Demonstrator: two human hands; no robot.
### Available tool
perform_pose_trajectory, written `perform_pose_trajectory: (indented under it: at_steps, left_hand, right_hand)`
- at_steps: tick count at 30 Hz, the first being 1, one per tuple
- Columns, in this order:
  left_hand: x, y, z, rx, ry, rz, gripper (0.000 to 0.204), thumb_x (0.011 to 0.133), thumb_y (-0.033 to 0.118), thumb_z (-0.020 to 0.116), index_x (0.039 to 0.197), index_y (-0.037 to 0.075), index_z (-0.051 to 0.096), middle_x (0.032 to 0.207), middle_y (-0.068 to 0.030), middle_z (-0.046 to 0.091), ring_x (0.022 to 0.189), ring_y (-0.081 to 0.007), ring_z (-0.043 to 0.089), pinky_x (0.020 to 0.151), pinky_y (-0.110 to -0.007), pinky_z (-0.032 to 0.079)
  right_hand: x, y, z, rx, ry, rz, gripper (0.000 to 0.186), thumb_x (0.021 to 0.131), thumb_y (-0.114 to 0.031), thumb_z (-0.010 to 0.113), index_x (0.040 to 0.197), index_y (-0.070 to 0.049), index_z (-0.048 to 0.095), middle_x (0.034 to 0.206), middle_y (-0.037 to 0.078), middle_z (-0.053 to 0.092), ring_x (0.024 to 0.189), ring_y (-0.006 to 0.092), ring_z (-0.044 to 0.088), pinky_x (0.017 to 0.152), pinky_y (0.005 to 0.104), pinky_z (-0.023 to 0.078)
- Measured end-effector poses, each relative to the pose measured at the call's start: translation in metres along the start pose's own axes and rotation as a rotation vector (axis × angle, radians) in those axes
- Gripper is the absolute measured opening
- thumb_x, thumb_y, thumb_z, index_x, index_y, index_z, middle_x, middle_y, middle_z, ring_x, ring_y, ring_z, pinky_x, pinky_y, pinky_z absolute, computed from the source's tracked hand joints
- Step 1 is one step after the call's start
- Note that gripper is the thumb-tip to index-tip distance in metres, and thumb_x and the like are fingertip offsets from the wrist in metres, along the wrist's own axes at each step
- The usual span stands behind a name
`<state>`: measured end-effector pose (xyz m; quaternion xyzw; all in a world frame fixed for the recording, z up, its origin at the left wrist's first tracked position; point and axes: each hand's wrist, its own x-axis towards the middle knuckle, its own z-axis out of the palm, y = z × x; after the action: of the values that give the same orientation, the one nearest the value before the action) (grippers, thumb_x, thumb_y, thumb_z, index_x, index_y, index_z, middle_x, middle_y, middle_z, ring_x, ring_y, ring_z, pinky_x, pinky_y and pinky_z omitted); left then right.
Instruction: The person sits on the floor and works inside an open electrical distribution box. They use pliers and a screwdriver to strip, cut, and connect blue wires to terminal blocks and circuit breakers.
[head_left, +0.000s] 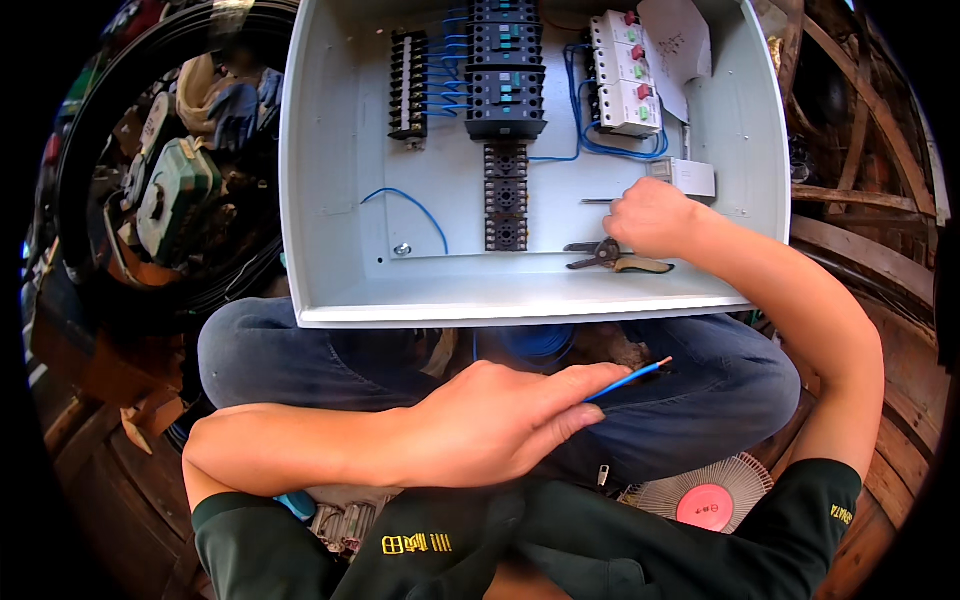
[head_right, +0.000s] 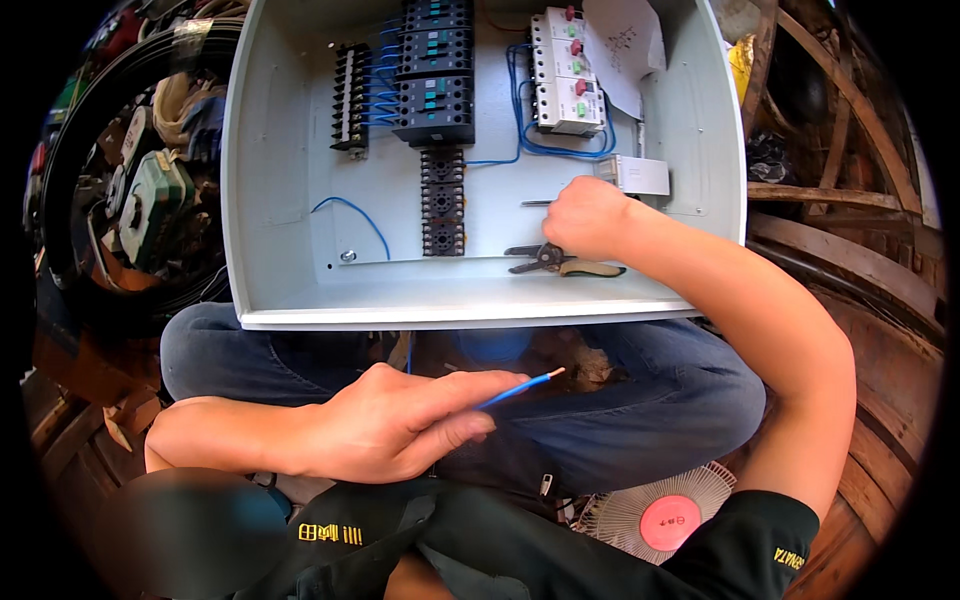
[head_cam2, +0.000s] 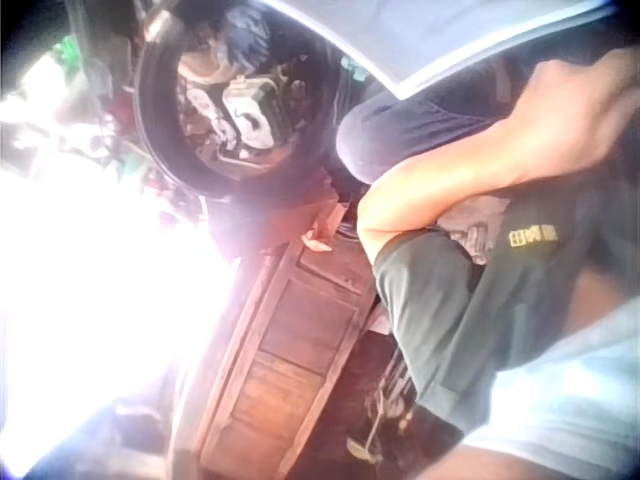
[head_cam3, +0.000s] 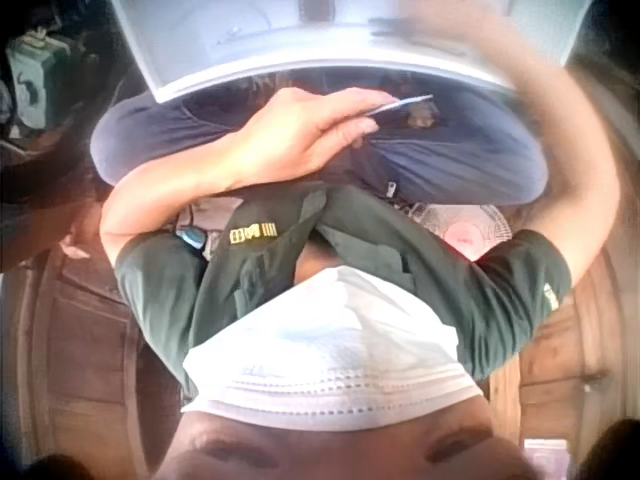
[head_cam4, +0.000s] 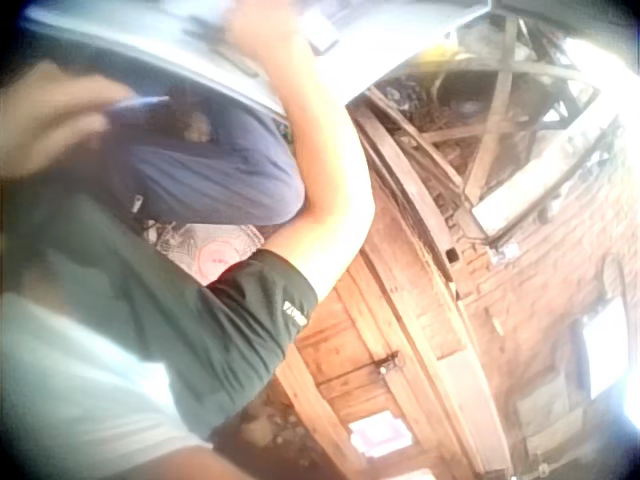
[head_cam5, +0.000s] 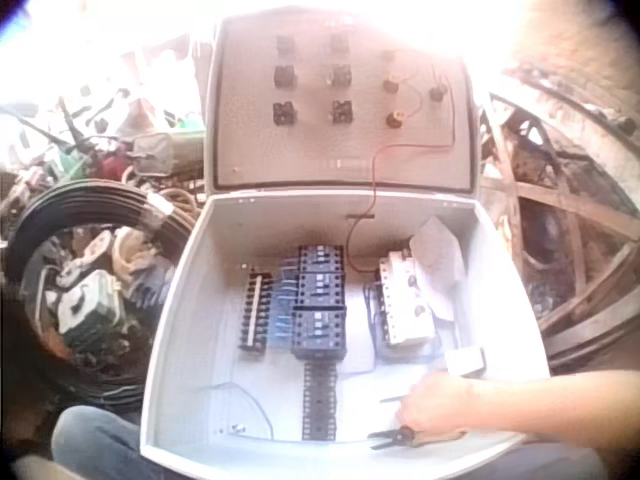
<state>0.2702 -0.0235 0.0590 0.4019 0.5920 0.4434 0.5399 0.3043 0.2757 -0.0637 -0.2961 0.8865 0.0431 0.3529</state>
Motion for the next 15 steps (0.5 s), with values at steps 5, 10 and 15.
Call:
perform_pose_trajectory:
  at_steps: [5,10,15]
  left_hand:
    - [0.002,-0.017,0.008,-0.103,0.168,0.07,0.023,0.101,0.01,0.056,0.12,0.0,0.064,0.094,-0.0093,0.071,0.079,-0.0156,0.068,0.071,-0.029,0.055]
    - [0.002,-0.006,0.004,-0.36,0.217,-0.22,0.026,0.105,0.016,0.052,0.123,0.001,0.063,0.096,-0.0031,0.069,0.076,-0.0046,0.058,0.065,-0.022,0.051]
    - [0.012,0.0,0.008,-0.354,0.27,-0.151,0.033,0.105,0.022,0.053,0.133,0.004,0.056,0.092,-0.0052,0.07,0.067,-0.0049,0.059,0.055,-0.02,0.046]
  right_hand:
    - [-0.055,-0.014,-0.049,0.168,0.182,0.207,0.013,0.074,-0.014,0.066,0.08,-0.004,0.059,0.072,0.015,0.064,0.07,0.0378,0.064,0.065,0.0473,0.051]
    - [-0.121,-0.038,-0.074,0.64,0.587,0.534,0.017,0.085,-0.016,0.065,0.09,0.0,0.06,0.086,0.018,0.063,0.079,0.0348,0.061,0.071,0.0419,0.049]
    - [-0.157,-0.086,-0.038,1.571,1.051,0.137,0.044,0.089,-0.033,0.069,0.108,0.005,0.056,0.132,0.022,0.057,0.122,0.0233,0.052,0.105,0.039,0.04]
